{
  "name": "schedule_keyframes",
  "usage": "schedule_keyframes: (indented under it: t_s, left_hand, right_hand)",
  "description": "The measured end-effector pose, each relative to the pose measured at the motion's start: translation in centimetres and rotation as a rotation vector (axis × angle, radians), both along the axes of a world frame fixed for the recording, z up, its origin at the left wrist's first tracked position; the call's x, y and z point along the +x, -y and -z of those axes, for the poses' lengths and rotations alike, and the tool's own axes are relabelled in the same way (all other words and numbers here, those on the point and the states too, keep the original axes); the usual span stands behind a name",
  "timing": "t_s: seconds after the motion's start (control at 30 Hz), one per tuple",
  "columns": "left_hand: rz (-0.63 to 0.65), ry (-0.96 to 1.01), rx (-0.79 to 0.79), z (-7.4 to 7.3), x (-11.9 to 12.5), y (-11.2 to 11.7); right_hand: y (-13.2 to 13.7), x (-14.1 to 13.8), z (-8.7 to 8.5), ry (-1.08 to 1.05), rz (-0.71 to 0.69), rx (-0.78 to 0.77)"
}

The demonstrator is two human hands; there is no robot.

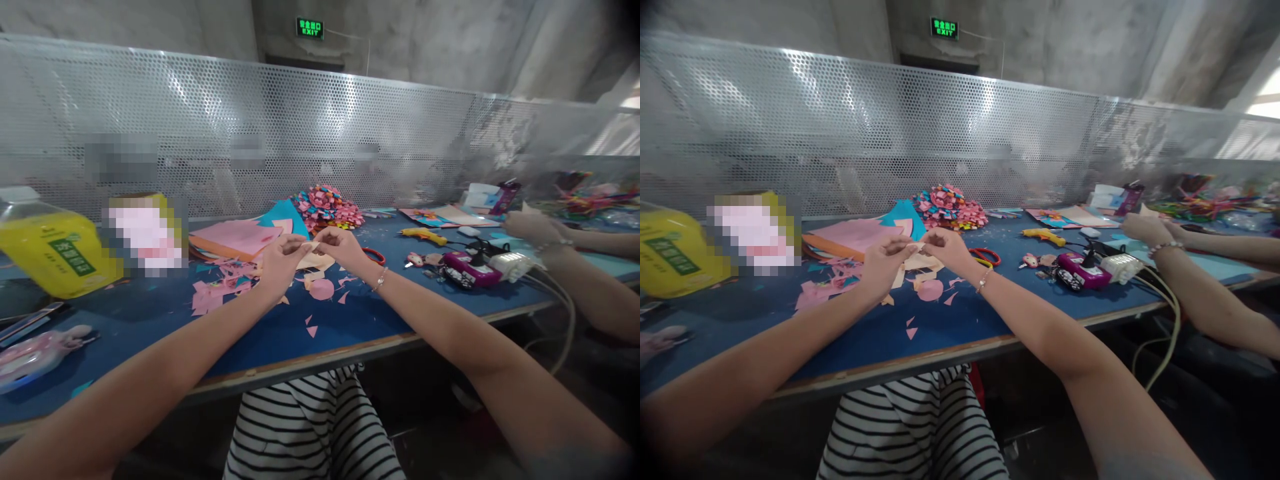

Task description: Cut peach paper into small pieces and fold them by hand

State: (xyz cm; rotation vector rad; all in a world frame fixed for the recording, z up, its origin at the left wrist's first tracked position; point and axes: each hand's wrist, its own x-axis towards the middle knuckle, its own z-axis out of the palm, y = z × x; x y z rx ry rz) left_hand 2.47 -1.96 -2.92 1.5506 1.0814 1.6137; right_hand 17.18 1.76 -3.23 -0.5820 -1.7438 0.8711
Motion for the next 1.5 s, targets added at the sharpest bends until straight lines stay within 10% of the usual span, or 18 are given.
schedule_keyframes:
  t_s: [1.0, 1.5]
  left_hand:
    - [0.065, 0.084, -0.026, 0.52, -0.04, -0.87]
    - [0.005, -0.023, 0.036, -0.18, -0.28, -0.5]
  right_hand:
    - [0.04, 0.28, -0.11, 0.096, 0.133, 0.097]
    - [-0.2, 0.13, -0.01, -0.019, -0.034, -0.078]
